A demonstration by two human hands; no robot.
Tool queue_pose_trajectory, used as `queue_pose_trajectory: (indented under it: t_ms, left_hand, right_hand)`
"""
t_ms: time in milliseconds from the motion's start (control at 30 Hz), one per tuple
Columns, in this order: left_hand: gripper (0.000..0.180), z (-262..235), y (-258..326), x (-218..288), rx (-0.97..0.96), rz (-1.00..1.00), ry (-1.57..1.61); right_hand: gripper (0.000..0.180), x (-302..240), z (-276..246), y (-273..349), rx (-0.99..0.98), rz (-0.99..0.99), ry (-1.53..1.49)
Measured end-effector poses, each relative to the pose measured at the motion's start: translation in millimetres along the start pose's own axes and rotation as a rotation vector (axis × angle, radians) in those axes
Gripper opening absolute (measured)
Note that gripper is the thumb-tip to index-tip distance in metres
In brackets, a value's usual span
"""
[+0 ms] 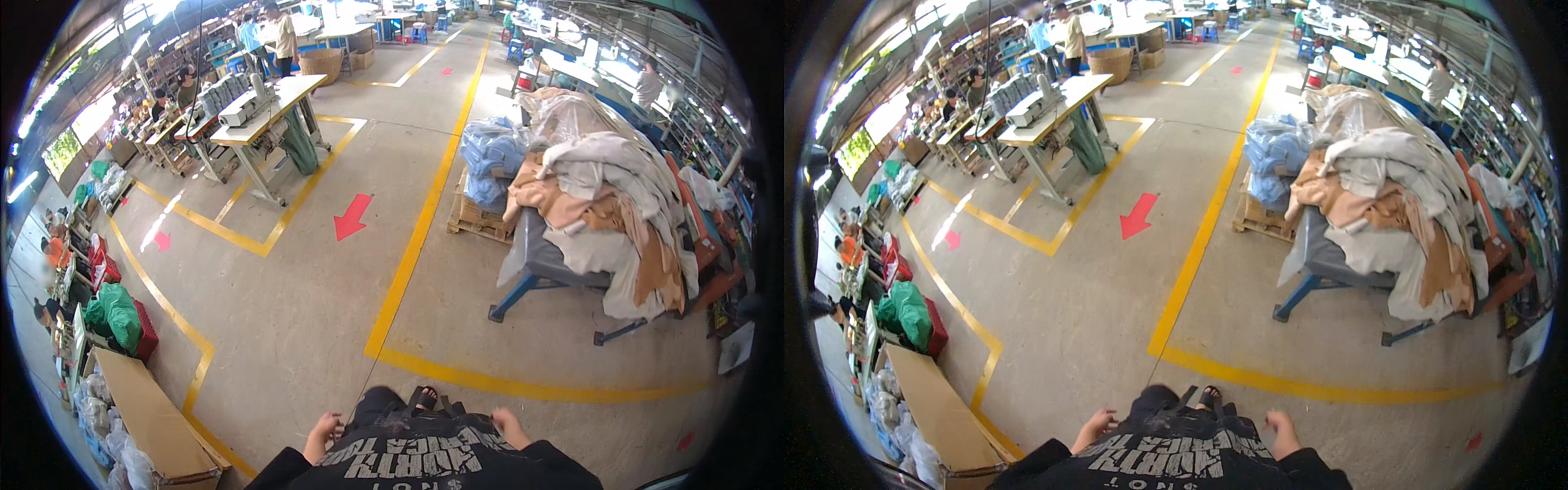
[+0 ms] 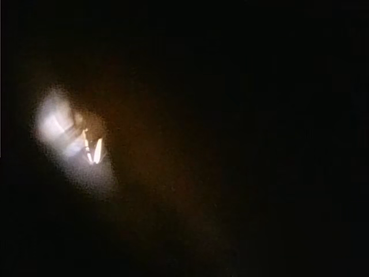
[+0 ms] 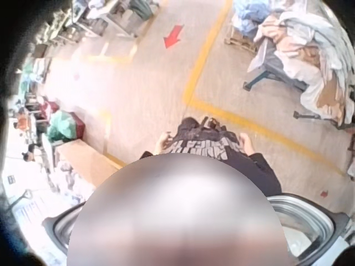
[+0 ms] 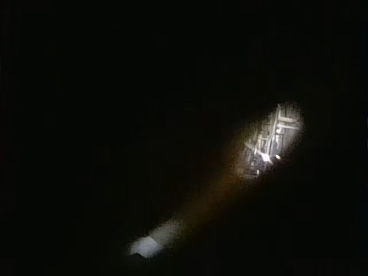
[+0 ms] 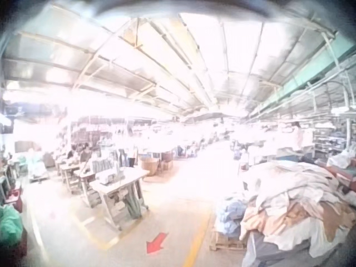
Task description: The person walks through a factory floor and approaches a work table. They count stacks of flat, shoe-shaped cardboard pieces, write on a paper sheet, and bundle the pieces with rubber bands. The person then places the paper sheet on a stack of items and picks up a plastic-wrapped package.
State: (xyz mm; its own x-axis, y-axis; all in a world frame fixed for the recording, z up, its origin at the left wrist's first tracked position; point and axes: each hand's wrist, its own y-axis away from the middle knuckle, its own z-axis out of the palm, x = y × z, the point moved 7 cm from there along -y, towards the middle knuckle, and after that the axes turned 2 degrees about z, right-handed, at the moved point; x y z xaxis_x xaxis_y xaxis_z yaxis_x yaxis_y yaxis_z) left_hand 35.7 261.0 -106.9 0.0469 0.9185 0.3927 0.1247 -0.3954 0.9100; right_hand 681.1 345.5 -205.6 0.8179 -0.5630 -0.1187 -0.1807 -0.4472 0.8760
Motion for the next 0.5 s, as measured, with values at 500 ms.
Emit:
queue_pose_trajectory:
  t_ms: [500]
  left_hand:
    - [0.063,-105.4,-212.7,386.0,0.017,-0.11,-0.023]
  right_hand:
    - [0.04,-535.0,-405.9,-140.0,0.246,-0.198,-0.292]
